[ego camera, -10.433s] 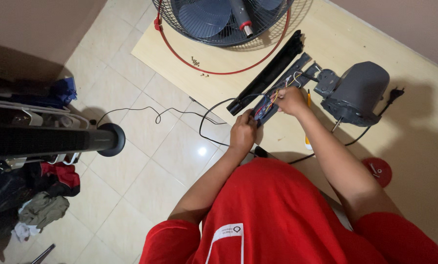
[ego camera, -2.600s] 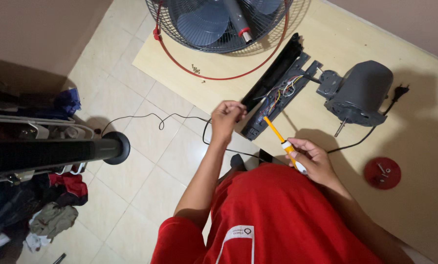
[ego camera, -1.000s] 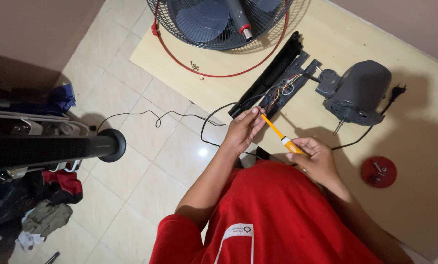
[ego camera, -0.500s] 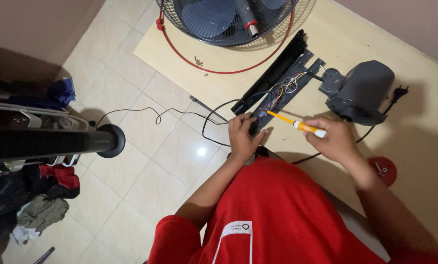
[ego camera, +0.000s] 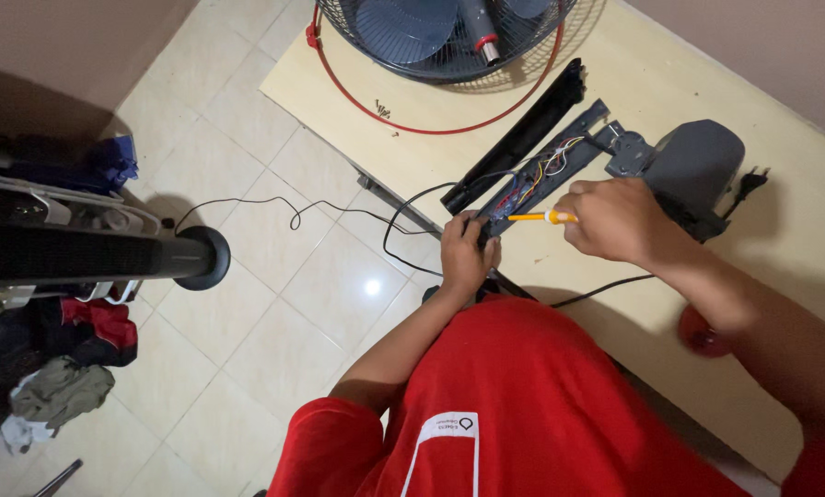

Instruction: The person repairs a disassembled electric fan by connecting internal wires and securing the casing with a screwdriver. They then reattach the motor housing to the fan body and tighten the screws.

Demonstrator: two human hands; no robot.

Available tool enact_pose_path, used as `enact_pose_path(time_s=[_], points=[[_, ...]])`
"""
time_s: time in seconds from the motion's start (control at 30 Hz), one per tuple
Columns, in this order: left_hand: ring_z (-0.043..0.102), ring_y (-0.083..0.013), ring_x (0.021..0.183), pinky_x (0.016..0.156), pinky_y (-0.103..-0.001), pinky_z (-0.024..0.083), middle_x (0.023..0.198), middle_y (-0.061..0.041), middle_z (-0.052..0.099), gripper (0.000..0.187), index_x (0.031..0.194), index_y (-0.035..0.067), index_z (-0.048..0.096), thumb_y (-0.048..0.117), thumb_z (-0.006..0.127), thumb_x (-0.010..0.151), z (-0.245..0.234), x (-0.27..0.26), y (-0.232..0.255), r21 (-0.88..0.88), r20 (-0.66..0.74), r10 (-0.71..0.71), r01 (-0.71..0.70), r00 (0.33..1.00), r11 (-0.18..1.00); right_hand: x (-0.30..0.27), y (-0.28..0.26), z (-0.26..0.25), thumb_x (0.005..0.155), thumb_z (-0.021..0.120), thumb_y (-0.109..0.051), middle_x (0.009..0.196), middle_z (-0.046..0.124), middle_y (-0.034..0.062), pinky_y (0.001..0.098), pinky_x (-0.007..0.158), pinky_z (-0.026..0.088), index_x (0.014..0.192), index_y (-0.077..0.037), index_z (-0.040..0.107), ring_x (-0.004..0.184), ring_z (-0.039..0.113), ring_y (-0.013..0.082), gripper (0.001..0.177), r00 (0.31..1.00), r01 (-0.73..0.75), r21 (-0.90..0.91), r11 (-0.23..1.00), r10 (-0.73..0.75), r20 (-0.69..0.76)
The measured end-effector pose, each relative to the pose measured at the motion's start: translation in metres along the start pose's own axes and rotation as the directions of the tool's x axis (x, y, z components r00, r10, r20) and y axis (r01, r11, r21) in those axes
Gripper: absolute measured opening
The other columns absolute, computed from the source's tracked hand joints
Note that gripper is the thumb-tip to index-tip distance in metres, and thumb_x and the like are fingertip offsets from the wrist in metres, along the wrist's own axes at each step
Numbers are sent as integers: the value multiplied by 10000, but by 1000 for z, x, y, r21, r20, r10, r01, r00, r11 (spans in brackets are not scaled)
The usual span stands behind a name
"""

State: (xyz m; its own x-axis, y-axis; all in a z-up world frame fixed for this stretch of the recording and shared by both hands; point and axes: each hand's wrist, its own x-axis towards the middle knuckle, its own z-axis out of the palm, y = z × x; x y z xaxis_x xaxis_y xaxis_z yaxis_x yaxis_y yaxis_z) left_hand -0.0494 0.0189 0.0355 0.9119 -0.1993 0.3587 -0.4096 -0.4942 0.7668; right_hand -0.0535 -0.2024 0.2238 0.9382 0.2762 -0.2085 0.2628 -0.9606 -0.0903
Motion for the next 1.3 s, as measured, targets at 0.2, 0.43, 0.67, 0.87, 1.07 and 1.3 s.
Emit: enact_pose_path(time_s=[0.2,0.43,0.67,0.87,1.07,1.3], points=[[586,-384,1128,990,-460,492,1245,-185,616,420,1169,23,700,103,786,765,-2,1,-1,-31,-6,1,-1,1000,1000,14,-12,-1,787,689,-242,931,707,81,443,791,589,989,-129,772,845,731,294,246,996,94,-74,993,-93,14],[584,-366,1116,981,-452,487,1239,-174,613,420,1190,28,721,99,783,780,-3,1,-2,-28,0,3,-3,1000,1000,20,-21,-4,813,672,-231,906,695,61,437,766,592,971,-126,770,842,731,274,214,993,86,-164,983,-72,90],[579,-362,1129,986,-444,483,1247,-173,607,416,1194,20,723,95,786,790,-4,2,-1,-37,21,-15,15,1000,999,25,-25,-4,824,649,-207,900,703,62,425,750,596,966,-114,768,821,735,263,207,990,137,-194,971,-126,69],[574,-362,1130,992,-451,481,1243,-174,600,410,1179,16,722,85,783,780,-4,2,-1,-28,17,-6,6,1000,1000,28,-29,-10,790,666,-210,921,710,76,416,765,596,903,-110,768,828,738,271,182,984,174,-208,963,-160,82],[573,-362,1137,991,-451,478,1244,-168,604,403,1173,22,725,80,784,779,-3,2,-1,-27,14,-15,15,1000,1000,29,-35,-13,793,675,-202,943,716,71,412,766,591,892,-115,769,827,740,273,162,984,156,-218,963,-133,117],[572,-353,1118,987,-449,475,1233,-163,603,405,1179,19,721,90,786,785,-5,2,-2,-35,25,-12,13,1000,999,31,-37,-12,752,697,-186,939,718,77,425,759,583,897,-116,773,828,733,280,178,982,177,-192,965,-161,97]])
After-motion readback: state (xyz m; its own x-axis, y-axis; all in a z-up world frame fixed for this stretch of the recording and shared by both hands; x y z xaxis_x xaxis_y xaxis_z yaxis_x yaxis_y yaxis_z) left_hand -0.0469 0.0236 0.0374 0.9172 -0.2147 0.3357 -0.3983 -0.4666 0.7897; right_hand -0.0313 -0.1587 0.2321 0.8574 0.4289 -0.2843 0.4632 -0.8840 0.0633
